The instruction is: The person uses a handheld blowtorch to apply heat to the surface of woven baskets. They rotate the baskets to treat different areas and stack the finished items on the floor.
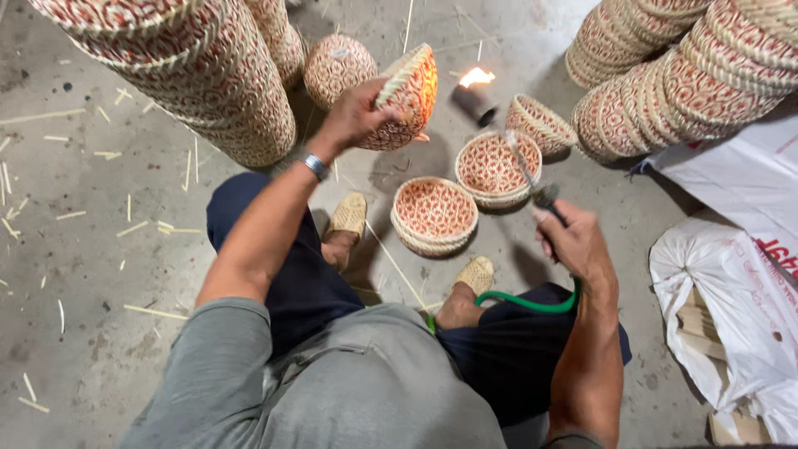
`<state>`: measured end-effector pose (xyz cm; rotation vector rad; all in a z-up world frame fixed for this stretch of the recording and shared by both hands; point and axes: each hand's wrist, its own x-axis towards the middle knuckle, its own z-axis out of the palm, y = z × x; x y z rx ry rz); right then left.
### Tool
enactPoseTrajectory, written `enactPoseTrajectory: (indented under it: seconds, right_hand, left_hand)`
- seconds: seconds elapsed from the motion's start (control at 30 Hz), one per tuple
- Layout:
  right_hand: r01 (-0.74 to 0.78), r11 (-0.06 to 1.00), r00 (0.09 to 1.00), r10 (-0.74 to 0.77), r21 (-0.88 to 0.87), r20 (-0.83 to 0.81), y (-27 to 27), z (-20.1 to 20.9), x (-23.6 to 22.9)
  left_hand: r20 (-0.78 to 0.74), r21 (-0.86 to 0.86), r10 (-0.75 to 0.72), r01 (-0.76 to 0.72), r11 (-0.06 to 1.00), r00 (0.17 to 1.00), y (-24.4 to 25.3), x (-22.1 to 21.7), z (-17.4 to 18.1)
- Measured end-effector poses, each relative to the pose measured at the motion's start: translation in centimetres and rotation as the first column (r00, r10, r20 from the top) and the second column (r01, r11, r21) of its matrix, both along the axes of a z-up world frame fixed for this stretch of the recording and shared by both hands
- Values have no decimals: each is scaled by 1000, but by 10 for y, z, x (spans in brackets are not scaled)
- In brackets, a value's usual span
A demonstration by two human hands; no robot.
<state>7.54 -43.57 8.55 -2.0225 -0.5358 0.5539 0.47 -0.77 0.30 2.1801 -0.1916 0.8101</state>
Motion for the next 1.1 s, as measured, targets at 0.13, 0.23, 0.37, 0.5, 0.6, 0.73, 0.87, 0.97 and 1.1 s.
enactPoseTrajectory:
  seconds: [0.13,0.23,0.37,0.5,0.6,0.73,0.87,0.97,1.1]
  right_hand:
    - [-58,994,998,60,-95,27,7,5,0]
    - [-56,996,998,57,-76,17,8,14,1]
    - [-136,990,990,137,-27,26,8,28,11]
    - [-51,995,997,56,-85,58,12,36,22]
    - [-105,989,991,113,-105,75,11,45,26]
    - [-53,990,990,69,-134,120,15,46,28]
    - [-158,985,977,166,-71,135,12,49,24]
    - [-69,990,986,86,-121,142,19,46,22]
    - [-32,996,989,44,-87,139,27,43,21]
  left_hand:
    - [-169,-200,82,-116,973,982,52,6,37]
    - [-126,-331,202,-233,915,971,86,8,31]
    - [-122,-522,164,-204,828,979,118,11,19]
    - [28,-661,11,10,750,1000,126,4,19]
    - [17,-543,79,-57,838,997,125,-2,22]
    - [227,-905,-152,266,331,962,123,13,17]
    - [282,-944,-136,300,140,950,134,42,-8]
    - [252,-954,-100,264,142,963,139,55,-25]
    - [178,-982,-60,181,48,982,134,63,-27]
